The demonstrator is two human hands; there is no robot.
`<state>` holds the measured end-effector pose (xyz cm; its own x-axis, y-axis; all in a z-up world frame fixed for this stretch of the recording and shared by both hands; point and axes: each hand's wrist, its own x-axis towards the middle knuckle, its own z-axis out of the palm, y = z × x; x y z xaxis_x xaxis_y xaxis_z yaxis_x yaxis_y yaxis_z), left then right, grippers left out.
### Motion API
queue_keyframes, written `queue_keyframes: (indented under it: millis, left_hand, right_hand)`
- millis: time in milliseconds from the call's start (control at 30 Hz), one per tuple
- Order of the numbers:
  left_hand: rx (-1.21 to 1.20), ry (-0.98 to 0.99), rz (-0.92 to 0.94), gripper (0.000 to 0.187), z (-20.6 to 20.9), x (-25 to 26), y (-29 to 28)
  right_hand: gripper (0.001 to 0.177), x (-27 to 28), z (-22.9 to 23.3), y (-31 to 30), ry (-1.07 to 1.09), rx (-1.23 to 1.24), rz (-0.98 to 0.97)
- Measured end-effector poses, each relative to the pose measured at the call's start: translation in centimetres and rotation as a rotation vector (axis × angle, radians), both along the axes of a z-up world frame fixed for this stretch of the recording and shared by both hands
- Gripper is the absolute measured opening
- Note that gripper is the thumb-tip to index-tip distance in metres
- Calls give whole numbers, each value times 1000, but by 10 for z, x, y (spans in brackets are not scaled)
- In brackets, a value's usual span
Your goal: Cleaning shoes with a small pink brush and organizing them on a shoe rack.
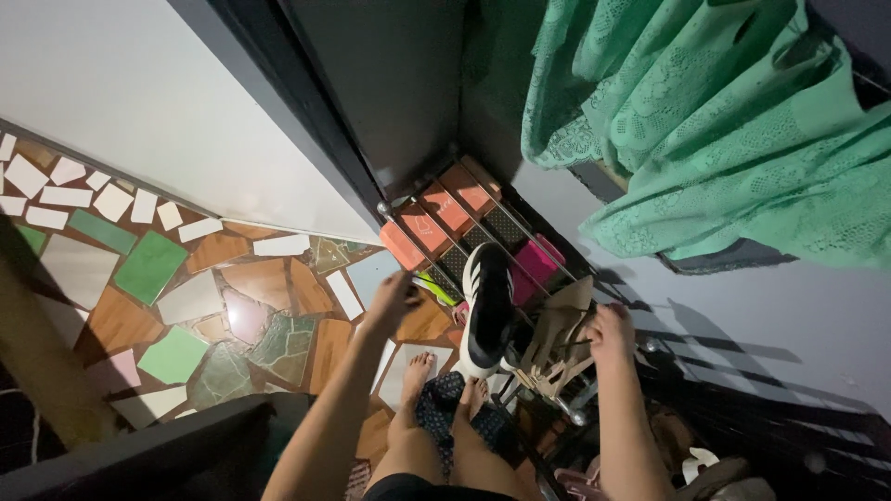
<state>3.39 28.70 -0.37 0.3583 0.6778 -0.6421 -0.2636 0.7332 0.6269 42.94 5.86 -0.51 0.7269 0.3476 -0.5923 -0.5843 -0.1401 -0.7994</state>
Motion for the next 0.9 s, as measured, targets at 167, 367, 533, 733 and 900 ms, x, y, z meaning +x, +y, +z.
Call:
queue_keyframes:
  millis: [167,367,533,733,900]
  left_hand:
    - [436,119,-593,18,55,39,-81]
    - [415,340,-797,24,78,67,-160]
    - [435,371,-864,27,34,58,-191]
    - [-87,276,-515,31,-44,56,-186]
    - [213,509,-471,41,-28,93,-151]
  right_hand:
    - [20,-92,10,-22,409,11,284]
    - [48,-175,12,-15,621,41,679]
    - [39,-169,20,1,659,-35,520]
    - [32,-168,66,13,259,-74,760]
    - [26,-171,-17,-28,-1013,-627,1192]
